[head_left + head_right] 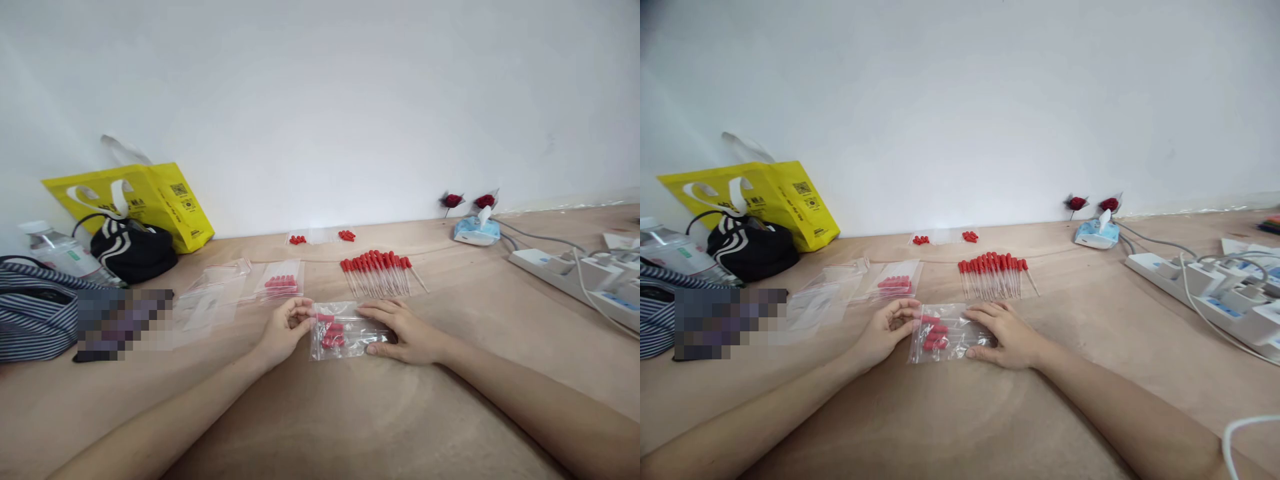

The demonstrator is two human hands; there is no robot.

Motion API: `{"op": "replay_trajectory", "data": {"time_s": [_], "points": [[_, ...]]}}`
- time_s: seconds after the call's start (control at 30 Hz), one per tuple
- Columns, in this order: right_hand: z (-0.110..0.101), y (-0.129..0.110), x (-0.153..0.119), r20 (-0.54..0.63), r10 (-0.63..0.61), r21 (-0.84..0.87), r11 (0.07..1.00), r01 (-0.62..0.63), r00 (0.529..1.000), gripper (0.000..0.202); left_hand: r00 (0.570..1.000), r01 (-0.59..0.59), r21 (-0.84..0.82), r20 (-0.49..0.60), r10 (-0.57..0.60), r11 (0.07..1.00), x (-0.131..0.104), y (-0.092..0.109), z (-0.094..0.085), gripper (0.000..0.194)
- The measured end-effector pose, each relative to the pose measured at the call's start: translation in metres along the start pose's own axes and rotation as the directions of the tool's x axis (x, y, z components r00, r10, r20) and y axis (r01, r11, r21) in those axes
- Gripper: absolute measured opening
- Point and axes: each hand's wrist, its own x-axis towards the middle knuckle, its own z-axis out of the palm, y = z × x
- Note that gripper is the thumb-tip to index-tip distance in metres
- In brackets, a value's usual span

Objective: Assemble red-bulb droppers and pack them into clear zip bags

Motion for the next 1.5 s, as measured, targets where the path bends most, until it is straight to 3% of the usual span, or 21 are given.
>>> {"op": "replay_trajectory", "data": {"time_s": [0.23, 0.37, 0.47, 0.53, 0.63, 0.73, 0.87, 0.97, 1.27, 1.4, 1.5], "points": [[0.001, 0.000, -0.001, -0.021, 0.007, 0.005, 1.000, -0.007, 1.000, 0.060, 0.992, -0.120, 0.289, 0.007, 0.124, 0.950, 0.012, -0.005, 0.014, 0.032], [0.001, 0.000, -0.002, -0.031, 0.042, 0.009, 0.999, -0.041, 0.999, 0.062, 0.992, -0.126, 0.332, 0.015, 0.128, 0.935, 0.014, -0.003, 0.008, 0.032], [0.001, 0.000, -0.002, -0.019, 0.035, 0.008, 0.999, -0.035, 0.999, 0.060, 0.977, -0.111, 0.254, 0.206, 0.059, 0.961, 0.018, 0.006, -0.009, 0.036], [0.001, 0.000, -0.002, -0.006, 0.027, 0.003, 1.000, -0.027, 1.000, 0.059, 0.932, -0.086, 0.243, 0.363, -0.009, 0.966, 0.027, 0.015, -0.019, 0.038], [0.000, 0.000, -0.002, 0.009, 0.027, -0.007, 1.000, -0.027, 1.000, 0.059, 0.961, -0.113, 0.263, 0.272, 0.039, 0.958, 0.051, 0.029, -0.015, 0.030], [0.001, 0.001, -0.002, 0.011, 0.029, -0.014, 0.999, -0.029, 1.000, 0.058, 0.985, -0.060, 0.304, 0.175, 0.007, 0.951, 0.085, 0.033, 0.015, 0.015], [0.000, 0.001, -0.002, 0.007, 0.023, -0.022, 0.999, -0.023, 1.000, 0.058, 0.999, 0.029, 0.356, 0.006, -0.033, 0.934, 0.129, 0.027, 0.057, 0.021], [0.000, 0.000, -0.002, 0.006, 0.025, -0.013, 1.000, -0.025, 1.000, 0.058, 0.993, 0.085, 0.393, -0.105, -0.047, 0.916, 0.150, 0.024, 0.073, 0.026], [0.000, 0.000, 0.000, 0.002, 0.011, -0.002, 1.000, -0.011, 1.000, 0.058, 0.981, 0.165, 0.351, -0.152, -0.118, 0.922, 0.158, 0.014, 0.088, 0.021], [-0.001, -0.001, 0.000, 0.006, 0.010, 0.001, 1.000, -0.010, 1.000, 0.058, 0.981, 0.168, 0.230, -0.134, -0.140, 0.959, 0.159, 0.016, 0.088, 0.029], [-0.001, -0.002, 0.000, 0.008, 0.012, -0.003, 1.000, -0.012, 1.000, 0.057, 0.982, 0.124, 0.090, -0.152, -0.109, 0.988, 0.153, 0.025, 0.078, 0.027]]}}
